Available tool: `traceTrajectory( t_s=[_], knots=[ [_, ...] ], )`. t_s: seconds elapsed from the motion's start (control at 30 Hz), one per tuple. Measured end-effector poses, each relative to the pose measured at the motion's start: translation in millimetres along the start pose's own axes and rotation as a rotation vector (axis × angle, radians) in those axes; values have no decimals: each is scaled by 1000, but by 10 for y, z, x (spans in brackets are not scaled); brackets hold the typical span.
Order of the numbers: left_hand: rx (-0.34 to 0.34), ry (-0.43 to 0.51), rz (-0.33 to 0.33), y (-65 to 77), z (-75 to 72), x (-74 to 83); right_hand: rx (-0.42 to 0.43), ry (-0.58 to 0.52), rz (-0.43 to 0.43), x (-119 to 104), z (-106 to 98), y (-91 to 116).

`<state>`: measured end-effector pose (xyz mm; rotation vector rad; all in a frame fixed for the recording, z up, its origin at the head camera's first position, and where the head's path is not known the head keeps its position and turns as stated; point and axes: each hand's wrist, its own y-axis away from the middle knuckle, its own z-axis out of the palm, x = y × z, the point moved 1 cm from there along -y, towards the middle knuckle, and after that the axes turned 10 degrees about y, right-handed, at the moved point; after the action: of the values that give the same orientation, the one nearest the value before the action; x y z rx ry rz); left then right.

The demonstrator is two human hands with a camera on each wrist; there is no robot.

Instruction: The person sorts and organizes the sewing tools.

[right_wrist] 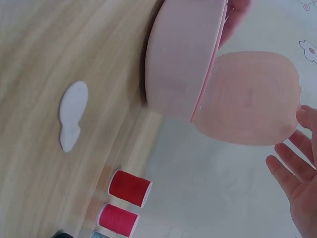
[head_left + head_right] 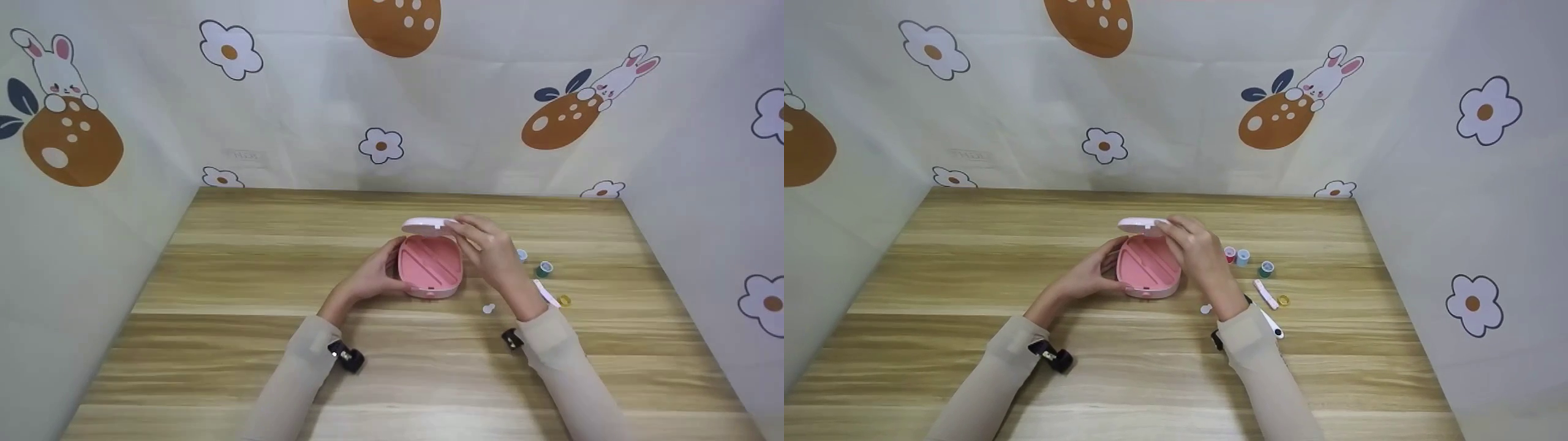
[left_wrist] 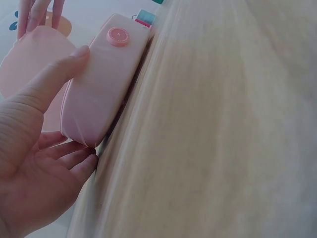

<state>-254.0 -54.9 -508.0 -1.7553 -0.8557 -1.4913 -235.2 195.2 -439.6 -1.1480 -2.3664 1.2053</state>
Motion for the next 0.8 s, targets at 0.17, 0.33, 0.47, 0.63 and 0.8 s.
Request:
traceTrajectory(
  t_s=[0.17,0.33,0.47,0.63,0.8],
  knots=[
    [-6,19,15,-5,-1,-2,-21,28,21,53,34,-55],
    [0,28,1,2,6,7,-126,66,72,97,51,-82],
    [-2,30,6,5,8,2,-198,75,114,126,71,-112],
    [1,21,-6,10,3,2,-273,77,168,154,97,-155],
    [-1,5,0,16,-5,1,-303,84,175,206,144,-210]
  ],
)
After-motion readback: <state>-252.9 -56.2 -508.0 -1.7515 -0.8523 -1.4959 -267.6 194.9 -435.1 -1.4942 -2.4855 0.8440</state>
